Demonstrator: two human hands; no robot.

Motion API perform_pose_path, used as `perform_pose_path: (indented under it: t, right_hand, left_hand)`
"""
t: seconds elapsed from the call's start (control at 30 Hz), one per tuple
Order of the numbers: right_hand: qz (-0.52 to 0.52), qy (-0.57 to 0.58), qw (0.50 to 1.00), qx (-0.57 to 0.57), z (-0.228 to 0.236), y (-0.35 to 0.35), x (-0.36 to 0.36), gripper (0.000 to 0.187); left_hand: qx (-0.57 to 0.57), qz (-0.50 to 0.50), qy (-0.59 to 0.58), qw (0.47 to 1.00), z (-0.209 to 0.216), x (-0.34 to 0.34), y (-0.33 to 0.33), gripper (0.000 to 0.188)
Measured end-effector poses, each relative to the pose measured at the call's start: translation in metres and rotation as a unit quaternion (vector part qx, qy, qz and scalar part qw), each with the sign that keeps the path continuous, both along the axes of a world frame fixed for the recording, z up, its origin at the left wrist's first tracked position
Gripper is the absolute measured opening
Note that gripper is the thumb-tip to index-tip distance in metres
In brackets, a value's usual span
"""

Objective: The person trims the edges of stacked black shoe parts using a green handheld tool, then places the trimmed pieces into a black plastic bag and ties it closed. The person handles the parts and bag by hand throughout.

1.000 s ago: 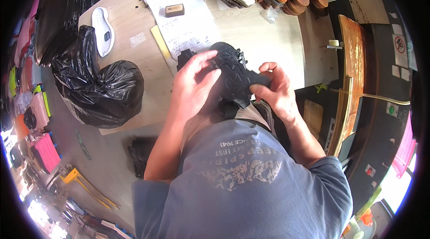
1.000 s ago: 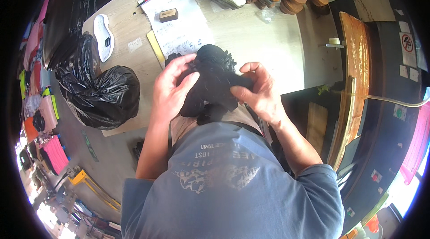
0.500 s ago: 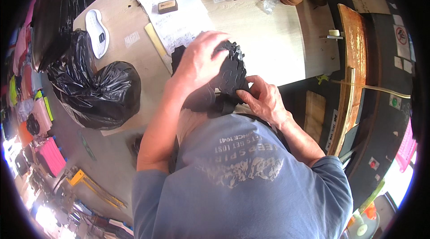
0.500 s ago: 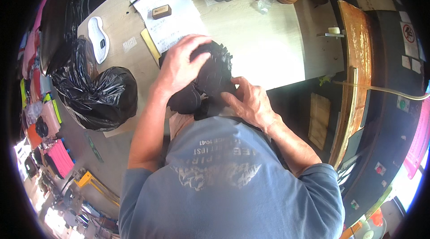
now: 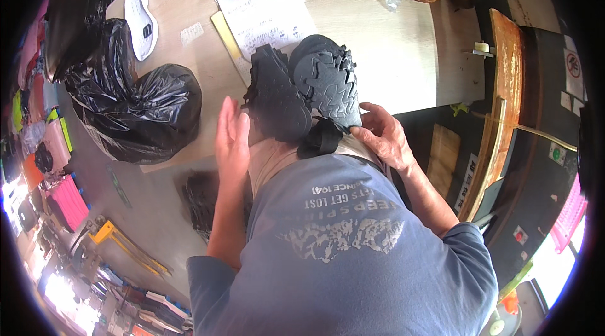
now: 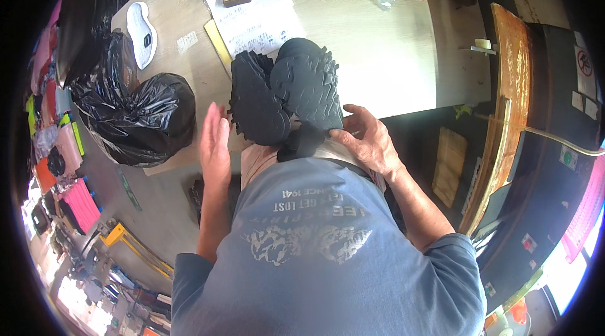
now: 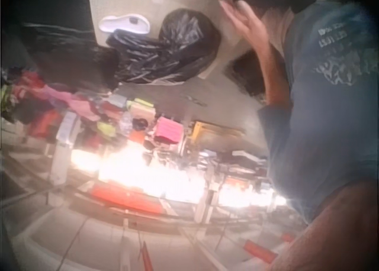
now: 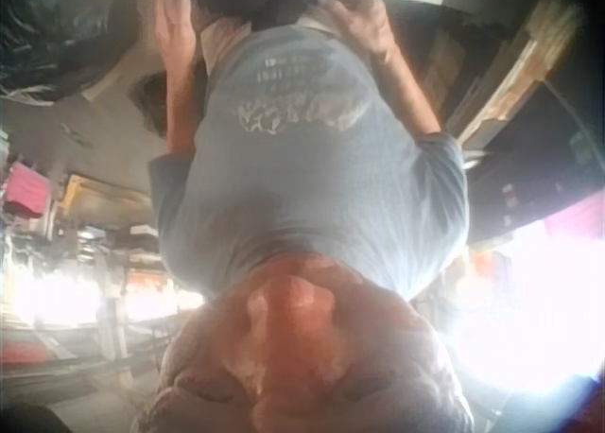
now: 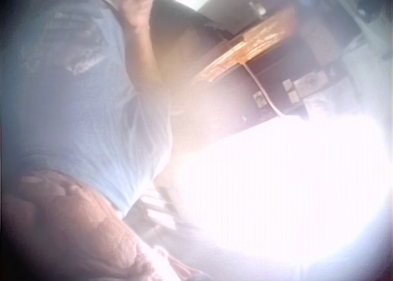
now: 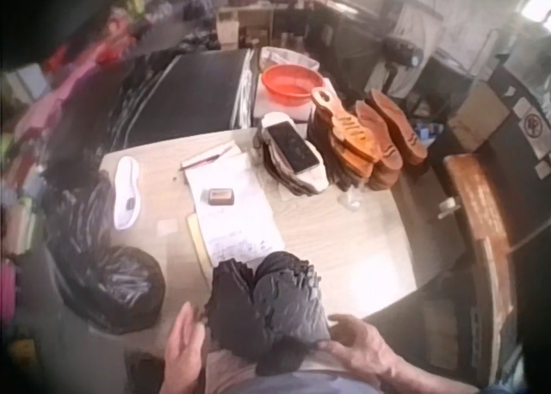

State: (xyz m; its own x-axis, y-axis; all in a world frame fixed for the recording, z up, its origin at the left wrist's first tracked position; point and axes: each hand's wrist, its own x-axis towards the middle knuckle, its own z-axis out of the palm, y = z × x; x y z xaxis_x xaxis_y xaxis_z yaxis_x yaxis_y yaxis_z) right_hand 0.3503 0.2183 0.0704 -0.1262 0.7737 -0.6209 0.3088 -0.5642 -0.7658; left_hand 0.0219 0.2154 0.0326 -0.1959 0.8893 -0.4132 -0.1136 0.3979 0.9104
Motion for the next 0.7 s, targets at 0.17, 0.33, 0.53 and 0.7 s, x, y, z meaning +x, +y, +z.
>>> perform_pose_path:
  t: [0.17, 0.33, 0.53, 0.7]
  right_hand:
    - [-0.021, 0.107, 0.994, -0.028, -0.008, -0.015, 0.003, 0.079]
    - [-0.004, 0.088, 0.995, -0.053, -0.013, -0.026, 0.000, 0.067]
    - [0.115, -0.062, 0.990, -0.061, -0.051, -0.032, -0.018, 0.039]
    - [0.089, 0.093, 0.992, 0.005, -0.072, -0.047, -0.046, 0.050]
  left_hand:
    - [-0.087, 0.072, -0.118, 0.987, -0.007, 0.017, -0.012, 0.069]
    - [-0.079, 0.134, -0.175, 0.972, -0.020, 0.010, -0.011, 0.072]
    - [-0.119, 0.123, -0.239, 0.956, -0.032, -0.002, -0.019, 0.077]
    - [-0.104, 0.091, -0.161, 0.977, -0.022, 0.014, -0.020, 0.084]
